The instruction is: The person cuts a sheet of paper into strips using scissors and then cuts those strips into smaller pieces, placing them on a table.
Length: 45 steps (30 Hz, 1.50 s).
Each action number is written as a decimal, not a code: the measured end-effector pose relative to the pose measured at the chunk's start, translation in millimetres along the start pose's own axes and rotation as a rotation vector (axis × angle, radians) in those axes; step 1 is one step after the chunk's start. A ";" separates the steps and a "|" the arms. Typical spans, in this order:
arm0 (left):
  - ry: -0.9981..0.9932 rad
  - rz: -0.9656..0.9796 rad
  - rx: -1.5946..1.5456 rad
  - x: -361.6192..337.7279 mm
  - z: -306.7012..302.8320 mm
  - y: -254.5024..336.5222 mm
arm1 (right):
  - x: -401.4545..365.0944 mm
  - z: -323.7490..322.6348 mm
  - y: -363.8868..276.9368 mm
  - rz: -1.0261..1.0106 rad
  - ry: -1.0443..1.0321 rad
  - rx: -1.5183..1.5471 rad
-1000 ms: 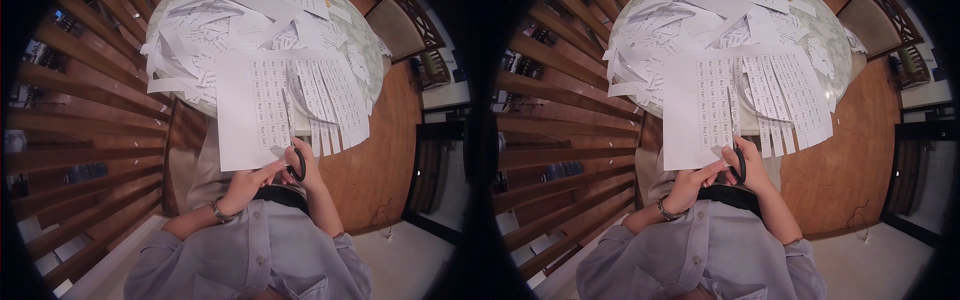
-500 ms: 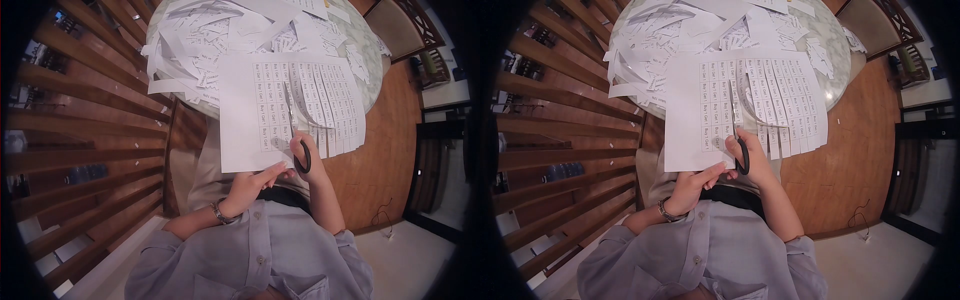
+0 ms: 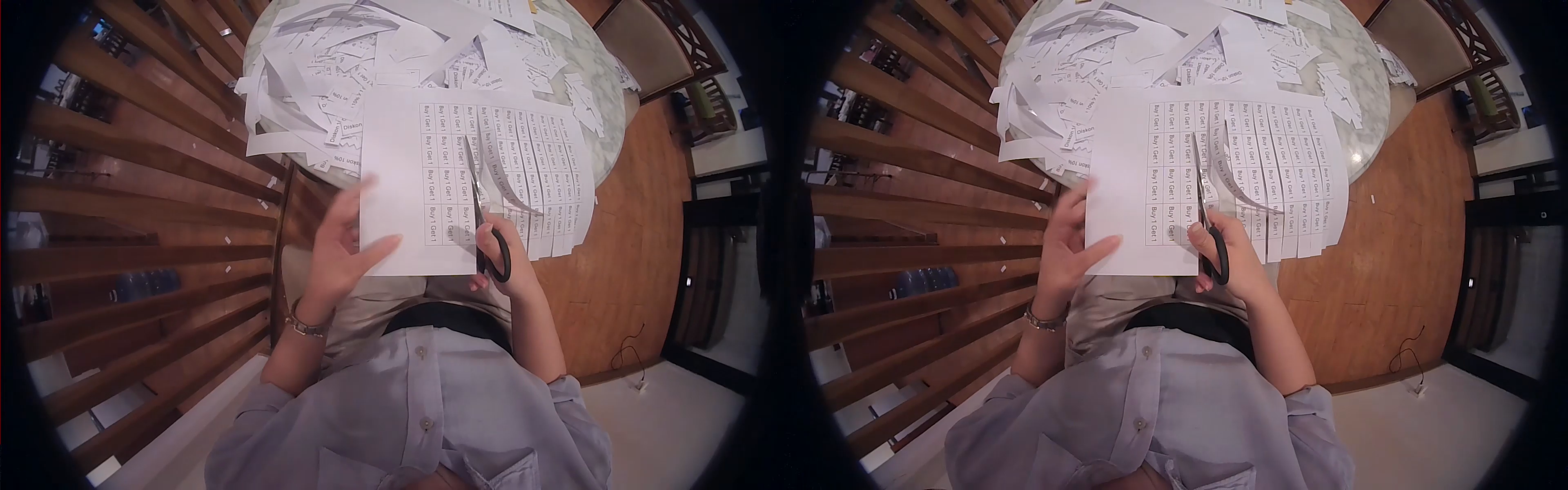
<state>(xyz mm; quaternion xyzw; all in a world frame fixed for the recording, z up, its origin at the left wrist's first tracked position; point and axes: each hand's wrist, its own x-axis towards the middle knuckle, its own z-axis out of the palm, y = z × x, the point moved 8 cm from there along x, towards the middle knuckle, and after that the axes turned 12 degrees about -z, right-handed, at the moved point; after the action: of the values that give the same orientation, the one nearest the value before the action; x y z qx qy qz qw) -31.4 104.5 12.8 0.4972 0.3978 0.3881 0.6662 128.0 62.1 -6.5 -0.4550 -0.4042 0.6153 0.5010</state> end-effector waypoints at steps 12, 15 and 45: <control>-0.030 -0.207 -0.184 -8.3 17.2 -20.0 | -1.5 -4.2 3.1 -0.031 0.007 -0.009; -0.026 -0.214 -0.203 -9.9 18.0 -16.7 | -0.8 -2.5 -0.3 -0.040 -0.016 -0.021; -0.054 -0.267 -0.233 -16.8 21.0 -19.2 | 7.1 -18.3 4.8 -0.146 0.050 -0.202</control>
<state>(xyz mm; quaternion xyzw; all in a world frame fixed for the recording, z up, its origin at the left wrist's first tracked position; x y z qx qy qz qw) -16.3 77.9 0.5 0.3697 0.3945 0.3263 0.7754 143.9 69.0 -16.9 -0.4874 -0.4837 0.5218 0.5061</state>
